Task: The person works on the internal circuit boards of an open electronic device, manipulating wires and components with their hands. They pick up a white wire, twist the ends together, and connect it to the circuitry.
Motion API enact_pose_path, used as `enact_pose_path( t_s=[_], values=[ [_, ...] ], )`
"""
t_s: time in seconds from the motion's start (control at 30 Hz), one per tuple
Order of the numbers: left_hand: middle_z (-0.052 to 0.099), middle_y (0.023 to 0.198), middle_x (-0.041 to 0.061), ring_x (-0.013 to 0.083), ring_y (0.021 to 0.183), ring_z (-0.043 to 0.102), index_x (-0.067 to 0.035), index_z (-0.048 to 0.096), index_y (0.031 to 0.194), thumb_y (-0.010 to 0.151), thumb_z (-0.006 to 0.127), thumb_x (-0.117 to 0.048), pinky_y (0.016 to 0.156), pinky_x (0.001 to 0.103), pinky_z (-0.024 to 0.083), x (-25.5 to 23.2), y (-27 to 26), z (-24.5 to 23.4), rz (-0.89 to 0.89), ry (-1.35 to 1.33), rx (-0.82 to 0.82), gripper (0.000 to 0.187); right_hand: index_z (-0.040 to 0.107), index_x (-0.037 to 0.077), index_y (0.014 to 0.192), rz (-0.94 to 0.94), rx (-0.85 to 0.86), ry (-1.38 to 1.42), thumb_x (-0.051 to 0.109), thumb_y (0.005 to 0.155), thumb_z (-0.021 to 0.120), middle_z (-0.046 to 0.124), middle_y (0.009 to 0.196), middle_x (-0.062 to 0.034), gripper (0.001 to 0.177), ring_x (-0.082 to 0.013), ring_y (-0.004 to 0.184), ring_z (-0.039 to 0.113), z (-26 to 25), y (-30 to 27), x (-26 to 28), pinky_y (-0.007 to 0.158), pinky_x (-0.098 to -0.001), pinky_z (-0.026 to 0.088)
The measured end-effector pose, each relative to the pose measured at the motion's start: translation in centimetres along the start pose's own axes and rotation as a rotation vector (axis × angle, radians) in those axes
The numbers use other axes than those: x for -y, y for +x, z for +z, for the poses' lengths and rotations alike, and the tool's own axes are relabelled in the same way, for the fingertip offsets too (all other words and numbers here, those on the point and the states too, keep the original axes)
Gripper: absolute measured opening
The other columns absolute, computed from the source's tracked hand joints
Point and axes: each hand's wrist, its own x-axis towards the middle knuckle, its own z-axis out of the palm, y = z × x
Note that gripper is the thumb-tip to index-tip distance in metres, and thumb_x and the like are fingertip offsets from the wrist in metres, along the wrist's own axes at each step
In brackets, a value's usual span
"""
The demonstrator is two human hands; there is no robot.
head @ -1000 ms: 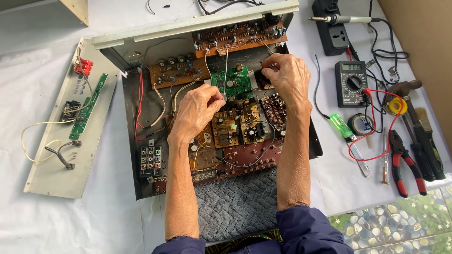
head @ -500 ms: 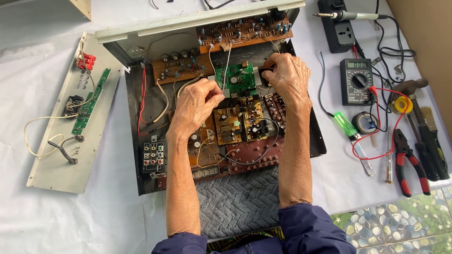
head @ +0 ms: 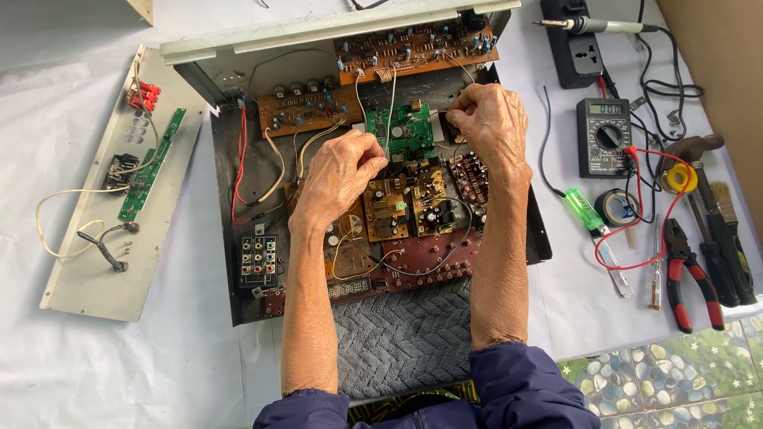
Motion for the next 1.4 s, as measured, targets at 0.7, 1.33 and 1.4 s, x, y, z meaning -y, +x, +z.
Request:
enact_pose_path(
  t_s=[0.7, 1.33, 1.4],
  values=[
    [0.069, 0.095, 0.006, 0.0165, 0.078, 0.069, -0.005, 0.069, 0.099, 0.097, 0.069, -0.006, 0.072, 0.026, 0.06, -0.4, -0.5, -0.6, 0.148, 0.021, -0.174, 0.002, 0.079, 0.015, 0.087, -0.033, -0.415, 0.144, 0.011, 0.087, 0.07, 0.07, 0.076, 0.0045, 0.01, -0.0066, 0.069, 0.061, -1.3, 1.1, -2.9, 0.061, -0.0278, 0.05],
    [0.067, 0.096, 0.003, 0.0116, 0.075, 0.057, -0.007, 0.071, 0.099, 0.1, 0.067, -0.001, 0.068, 0.025, 0.051, -2.1, -1.5, -3.1, 0.19, -0.072, -0.39, 0.007, 0.072, 0.023, 0.088, -0.066, -0.288, -0.053, 0.017, 0.079, 0.063, 0.067, 0.089, 0.0022, 0.014, -0.0207, 0.081, 0.062, -0.6, 0.4, -1.3, 0.073, -0.0414, 0.044],
    [0.066, 0.097, 0.003, 0.0115, 0.075, 0.056, -0.007, 0.07, 0.099, 0.101, 0.067, -0.002, 0.067, 0.025, 0.049, -2.2, -1.6, -3.1, 0.193, -0.077, -0.383, 0.007, 0.072, 0.022, 0.09, -0.046, -0.236, -0.037, 0.015, 0.078, 0.062, 0.073, 0.081, 0.0086, 0.018, -0.0122, 0.074, 0.065, -1.0, 0.2, -0.7, 0.068, -0.0363, 0.048]
  ],
)
